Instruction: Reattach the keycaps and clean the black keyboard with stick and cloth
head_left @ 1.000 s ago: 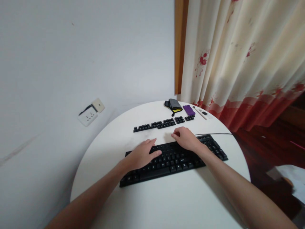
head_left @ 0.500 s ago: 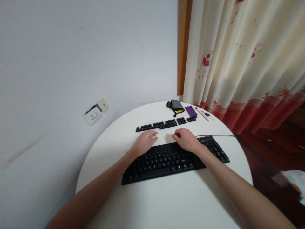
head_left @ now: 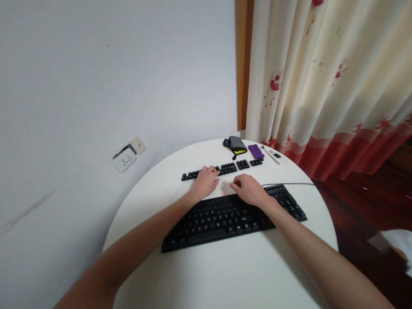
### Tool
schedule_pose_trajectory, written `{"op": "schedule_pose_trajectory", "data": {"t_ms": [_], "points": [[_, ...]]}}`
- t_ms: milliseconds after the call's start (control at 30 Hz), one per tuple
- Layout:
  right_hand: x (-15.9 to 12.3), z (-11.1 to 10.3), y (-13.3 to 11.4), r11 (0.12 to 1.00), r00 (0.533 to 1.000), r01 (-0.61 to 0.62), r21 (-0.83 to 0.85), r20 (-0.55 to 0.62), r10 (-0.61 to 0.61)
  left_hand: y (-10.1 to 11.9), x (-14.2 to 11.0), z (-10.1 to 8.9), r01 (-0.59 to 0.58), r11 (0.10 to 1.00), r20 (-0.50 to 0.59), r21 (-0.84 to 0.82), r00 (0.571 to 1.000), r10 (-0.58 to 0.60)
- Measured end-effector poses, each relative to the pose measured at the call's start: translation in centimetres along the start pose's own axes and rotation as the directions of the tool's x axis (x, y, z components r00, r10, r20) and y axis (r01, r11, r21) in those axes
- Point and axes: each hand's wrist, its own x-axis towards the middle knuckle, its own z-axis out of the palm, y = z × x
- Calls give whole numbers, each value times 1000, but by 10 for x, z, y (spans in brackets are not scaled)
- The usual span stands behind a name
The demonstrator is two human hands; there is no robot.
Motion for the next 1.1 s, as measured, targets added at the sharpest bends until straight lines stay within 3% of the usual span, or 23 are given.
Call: {"op": "schedule_pose_trajectory", "data": {"t_ms": [300, 600, 733, 833, 967, 1100], "points": [[0, -2, 0, 999, 1000, 6, 33, -19, -5, 2, -21, -11, -32, 987, 45, -157, 998, 39], [2, 2, 2, 1000, 1000, -2, 31, -2, 2, -10, 2, -3, 18, 975, 100, -223, 995, 4], [4, 6, 4, 997, 1000, 21, 71, -16, -20, -6, -1, -10, 59, 958, 115, -282, 993, -27], [5, 13, 2, 979, 993, 117, 169, -48, -110, 3, -14, -24, 67, 926, 91, -370, 995, -36], [1, 19, -7, 894, 946, 323, 310, -116, -301, 18, -39, -49, 41, 822, 102, -567, 995, 20], [-5, 16, -15, 866, 929, 367, 340, -94, -357, 28, -60, -60, 106, 747, 132, -657, 991, -24]]}}
